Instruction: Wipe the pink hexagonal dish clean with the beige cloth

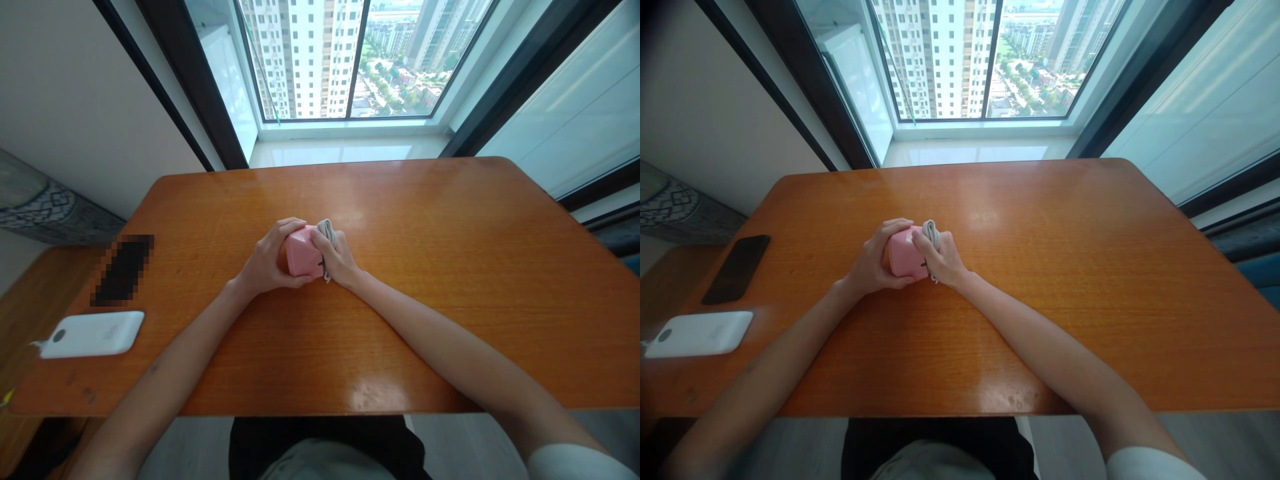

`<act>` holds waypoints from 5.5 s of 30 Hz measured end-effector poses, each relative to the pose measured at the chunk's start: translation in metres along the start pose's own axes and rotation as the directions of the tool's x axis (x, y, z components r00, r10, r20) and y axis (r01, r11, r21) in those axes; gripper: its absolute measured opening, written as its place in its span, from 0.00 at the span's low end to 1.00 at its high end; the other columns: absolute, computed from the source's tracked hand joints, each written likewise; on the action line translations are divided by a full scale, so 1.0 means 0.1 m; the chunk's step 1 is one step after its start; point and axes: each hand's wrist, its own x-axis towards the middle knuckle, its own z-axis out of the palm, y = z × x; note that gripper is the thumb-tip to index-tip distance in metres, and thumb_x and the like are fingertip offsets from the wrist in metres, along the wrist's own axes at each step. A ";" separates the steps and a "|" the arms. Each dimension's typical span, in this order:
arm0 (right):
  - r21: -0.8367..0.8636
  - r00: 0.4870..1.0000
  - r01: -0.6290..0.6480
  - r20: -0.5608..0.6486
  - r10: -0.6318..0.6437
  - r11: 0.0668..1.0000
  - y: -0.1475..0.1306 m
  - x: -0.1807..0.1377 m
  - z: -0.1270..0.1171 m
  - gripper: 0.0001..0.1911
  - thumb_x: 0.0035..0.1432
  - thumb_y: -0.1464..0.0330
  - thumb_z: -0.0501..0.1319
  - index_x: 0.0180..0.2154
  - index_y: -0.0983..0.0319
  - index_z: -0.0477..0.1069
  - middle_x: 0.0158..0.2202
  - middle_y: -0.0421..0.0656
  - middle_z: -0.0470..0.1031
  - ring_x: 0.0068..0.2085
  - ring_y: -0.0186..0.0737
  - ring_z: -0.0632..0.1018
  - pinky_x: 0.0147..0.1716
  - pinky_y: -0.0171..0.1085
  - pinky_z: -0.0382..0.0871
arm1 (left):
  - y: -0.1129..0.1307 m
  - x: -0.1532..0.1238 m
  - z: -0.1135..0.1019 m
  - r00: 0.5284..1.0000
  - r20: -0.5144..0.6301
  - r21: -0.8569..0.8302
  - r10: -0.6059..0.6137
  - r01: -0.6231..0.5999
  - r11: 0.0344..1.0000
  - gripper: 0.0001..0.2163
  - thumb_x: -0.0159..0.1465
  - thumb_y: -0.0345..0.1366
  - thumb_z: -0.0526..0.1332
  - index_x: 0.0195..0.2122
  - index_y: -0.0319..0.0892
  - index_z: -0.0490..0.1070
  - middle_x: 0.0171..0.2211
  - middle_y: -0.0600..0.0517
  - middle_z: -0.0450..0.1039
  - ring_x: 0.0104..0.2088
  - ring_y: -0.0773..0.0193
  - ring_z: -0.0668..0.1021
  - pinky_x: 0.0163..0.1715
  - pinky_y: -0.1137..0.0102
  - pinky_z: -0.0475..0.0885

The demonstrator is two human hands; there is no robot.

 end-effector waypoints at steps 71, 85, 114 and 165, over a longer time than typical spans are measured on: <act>-0.037 0.994 0.067 0.085 -0.064 0.997 0.05 -0.03 0.00 0.33 0.72 0.40 0.58 0.25 0.57 0.58 0.22 0.33 0.56 0.25 0.30 0.60 0.25 0.35 0.53 | -0.10 -0.11 0.11 0.951 0.104 -0.388 -0.291 0.308 0.869 0.44 0.65 0.69 0.68 0.73 0.46 0.63 0.65 0.39 0.74 0.56 0.47 0.82 0.56 0.56 0.80; -0.042 0.994 0.047 0.100 -0.043 0.998 0.07 -0.01 -0.01 0.32 0.73 0.40 0.57 0.28 0.58 0.63 0.23 0.34 0.60 0.26 0.31 0.63 0.26 0.35 0.57 | -0.21 -0.14 -0.12 0.980 0.121 0.085 0.161 -0.171 0.982 0.58 0.50 0.63 0.82 0.78 0.56 0.57 0.77 0.35 0.61 0.73 0.31 0.72 0.69 0.38 0.75; -0.030 1.000 0.012 0.023 -0.012 0.999 0.04 -0.01 0.01 0.34 0.67 0.36 0.58 0.25 0.56 0.57 0.23 0.33 0.55 0.26 0.32 0.58 0.25 0.37 0.51 | -0.05 -0.10 0.14 0.974 0.016 -0.286 -0.225 0.220 0.933 0.50 0.60 0.66 0.75 0.77 0.51 0.59 0.74 0.37 0.64 0.70 0.38 0.74 0.68 0.46 0.75; 0.012 0.999 -0.005 -0.036 0.005 1.000 0.03 0.01 0.01 0.32 0.70 0.38 0.58 0.27 0.56 0.59 0.24 0.34 0.58 0.27 0.32 0.60 0.27 0.36 0.56 | -0.01 -0.05 -0.03 0.996 0.063 0.040 -0.067 0.065 0.997 0.55 0.52 0.59 0.83 0.76 0.48 0.61 0.70 0.36 0.72 0.68 0.38 0.78 0.68 0.48 0.78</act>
